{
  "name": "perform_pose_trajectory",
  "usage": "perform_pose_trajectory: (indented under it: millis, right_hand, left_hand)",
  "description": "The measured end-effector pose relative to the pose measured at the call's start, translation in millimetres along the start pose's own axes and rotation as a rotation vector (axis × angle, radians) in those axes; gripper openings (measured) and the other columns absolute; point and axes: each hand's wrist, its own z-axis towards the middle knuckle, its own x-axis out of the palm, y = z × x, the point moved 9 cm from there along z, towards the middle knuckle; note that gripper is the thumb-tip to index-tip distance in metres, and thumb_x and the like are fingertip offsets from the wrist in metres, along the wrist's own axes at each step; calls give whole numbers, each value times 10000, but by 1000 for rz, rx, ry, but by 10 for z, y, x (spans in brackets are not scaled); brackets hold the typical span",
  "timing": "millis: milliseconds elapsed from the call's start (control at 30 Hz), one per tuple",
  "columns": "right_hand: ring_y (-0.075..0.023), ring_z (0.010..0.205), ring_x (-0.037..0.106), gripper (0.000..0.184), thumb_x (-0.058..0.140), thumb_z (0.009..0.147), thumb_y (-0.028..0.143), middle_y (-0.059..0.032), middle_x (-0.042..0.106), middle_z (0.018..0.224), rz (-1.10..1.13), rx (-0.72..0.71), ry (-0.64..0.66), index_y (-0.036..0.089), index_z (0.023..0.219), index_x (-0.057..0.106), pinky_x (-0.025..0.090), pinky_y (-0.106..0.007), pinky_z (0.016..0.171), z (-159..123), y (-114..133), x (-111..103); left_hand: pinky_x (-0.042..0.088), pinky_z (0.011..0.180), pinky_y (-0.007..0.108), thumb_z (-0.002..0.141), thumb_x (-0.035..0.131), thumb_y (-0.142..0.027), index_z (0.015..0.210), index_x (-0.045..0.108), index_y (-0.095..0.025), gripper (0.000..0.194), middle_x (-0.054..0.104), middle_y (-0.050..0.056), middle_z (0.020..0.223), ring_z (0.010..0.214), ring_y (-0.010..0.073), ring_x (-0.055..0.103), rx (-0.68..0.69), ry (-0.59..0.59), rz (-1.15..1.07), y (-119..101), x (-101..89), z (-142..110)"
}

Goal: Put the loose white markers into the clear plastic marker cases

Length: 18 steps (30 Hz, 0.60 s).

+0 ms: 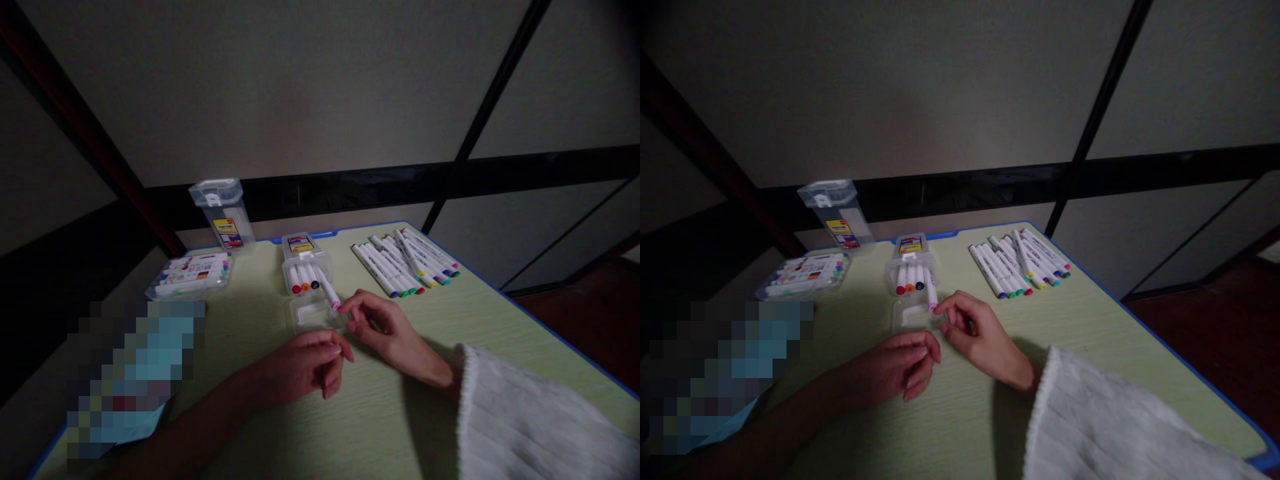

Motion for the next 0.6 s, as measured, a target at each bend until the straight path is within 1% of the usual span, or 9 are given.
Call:
perform_pose_trajectory:
  millis: [167, 433, 600]
  right_hand:
    - [-126, 644, 426, 119, 527, 757, 174, 5, 424, 723, -51, -64, -10, 178, 865, 579, 354, -255, 566, 3, 49, -13]
    - [-157, 740, 452, 182, 517, 765, 154, -36, 471, 839, -71, -47, 9, 178, 936, 575, 373, -291, 642, 6, 28, -4]
    - [-155, 727, 442, 215, 508, 769, 159, -28, 456, 816, -89, -44, 32, 175, 972, 576, 373, -297, 653, 9, 38, 16]
  left_hand:
    - [287, 492, 231, 761, 618, -305, 807, 566, -109, 208, 494, -38, 498, 441, 74, 468, -3, -11, 3, -11, 8, -8]
    - [291, 485, 227, 757, 619, -300, 803, 567, -109, 204, 495, -39, 494, 441, 75, 470, -3, -13, 8, -13, 7, -2]
    - [291, 489, 228, 768, 606, -292, 815, 569, -109, 192, 493, -37, 504, 444, 74, 468, -1, 2, 12, -12, 5, -3]
